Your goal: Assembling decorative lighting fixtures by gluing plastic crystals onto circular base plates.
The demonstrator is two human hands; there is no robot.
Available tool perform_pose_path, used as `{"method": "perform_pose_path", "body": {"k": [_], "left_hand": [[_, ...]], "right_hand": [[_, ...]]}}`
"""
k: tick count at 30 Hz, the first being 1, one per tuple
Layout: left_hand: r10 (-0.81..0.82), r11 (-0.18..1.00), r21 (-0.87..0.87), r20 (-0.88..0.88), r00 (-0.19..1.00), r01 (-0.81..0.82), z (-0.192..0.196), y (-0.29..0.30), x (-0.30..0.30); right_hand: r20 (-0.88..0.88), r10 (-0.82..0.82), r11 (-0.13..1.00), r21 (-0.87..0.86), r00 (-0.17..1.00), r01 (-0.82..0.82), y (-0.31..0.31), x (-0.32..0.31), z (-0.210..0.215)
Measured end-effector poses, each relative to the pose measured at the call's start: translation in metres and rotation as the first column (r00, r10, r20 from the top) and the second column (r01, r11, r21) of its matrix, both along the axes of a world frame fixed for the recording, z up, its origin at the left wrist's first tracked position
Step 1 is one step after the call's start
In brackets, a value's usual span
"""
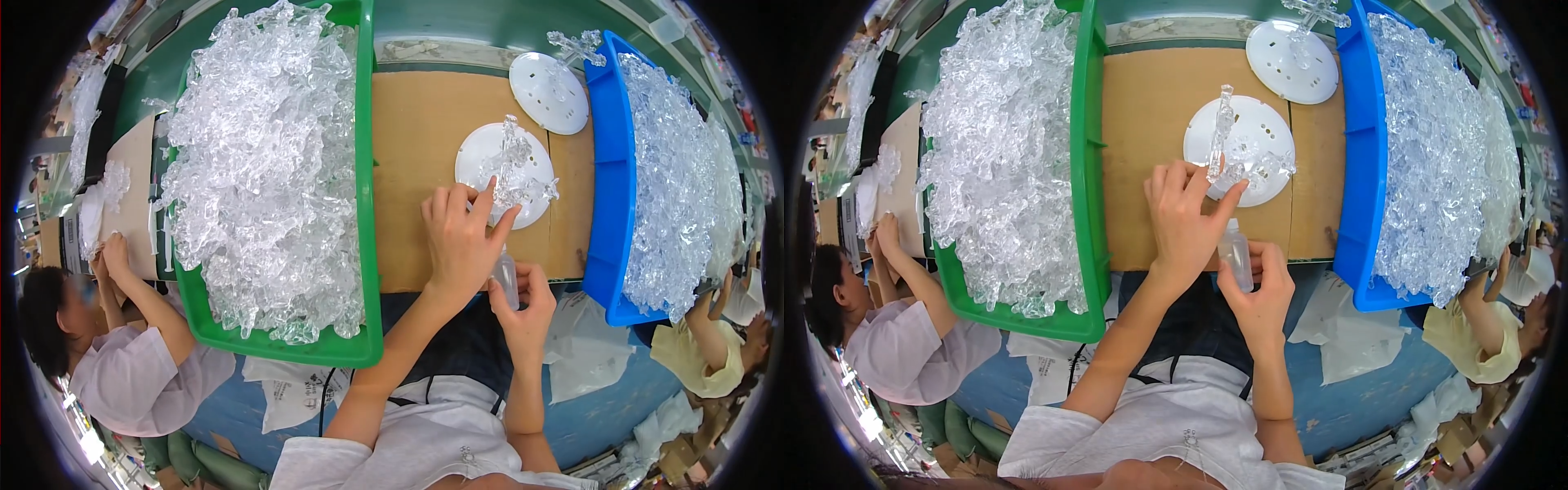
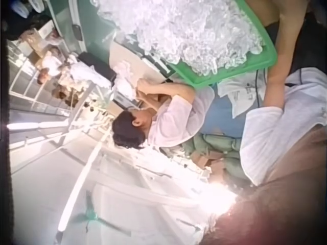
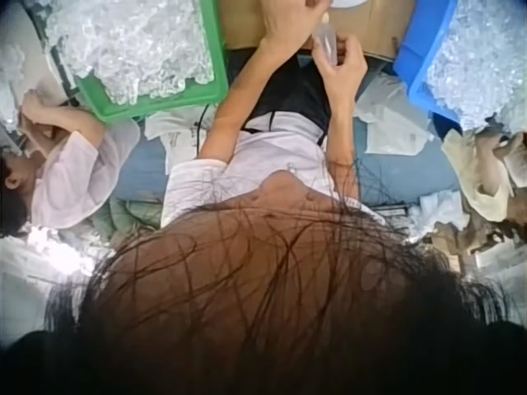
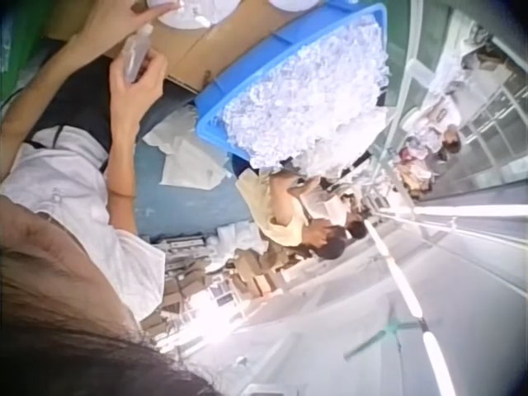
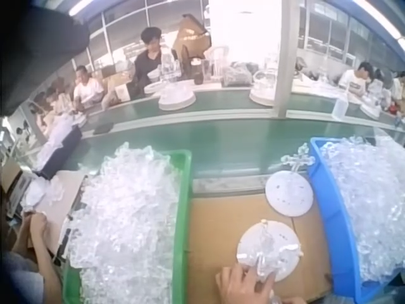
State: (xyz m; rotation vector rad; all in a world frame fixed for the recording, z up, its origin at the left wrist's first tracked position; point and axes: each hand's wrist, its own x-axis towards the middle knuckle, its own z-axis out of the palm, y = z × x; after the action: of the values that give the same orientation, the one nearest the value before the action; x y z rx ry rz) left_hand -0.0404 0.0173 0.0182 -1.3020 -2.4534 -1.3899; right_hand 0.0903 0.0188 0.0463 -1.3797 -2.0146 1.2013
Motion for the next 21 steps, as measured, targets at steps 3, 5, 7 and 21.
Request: {"method": "perform_pose_path", "body": {"k": [3,5,7,21], "left_hand": [[0.001,1.000,0.016,-0.003,1.000,-0.001,-0.0001,0.0001,-0.0019],[0.007,1.000,0.020,-0.004,1.000,-0.007,0.0008,0.0002,-0.0023],[-0.007,1.000,0.016,0.009,1.000,0.007,0.0029,0.0011,-0.0010],[0.002,1.000,0.028,0.019,1.000,-0.003,0.0039,0.0012,-0.0023]], "right_hand": [[-0.009,0.003,1.000,-0.007,1.000,-0.003,-0.0007,-0.0003,-0.0013],[-0.014,-0.014,1.000,-0.020,1.000,0.014,-0.0010,-0.0003,-0.0044],[-0.018,-0.029,0.999,-0.034,0.999,0.028,-0.0010,-0.0003,-0.0050],[-0.032,-0.050,0.996,-0.072,0.998,0.048,-0.0018,-0.0004,-0.0035]]}}
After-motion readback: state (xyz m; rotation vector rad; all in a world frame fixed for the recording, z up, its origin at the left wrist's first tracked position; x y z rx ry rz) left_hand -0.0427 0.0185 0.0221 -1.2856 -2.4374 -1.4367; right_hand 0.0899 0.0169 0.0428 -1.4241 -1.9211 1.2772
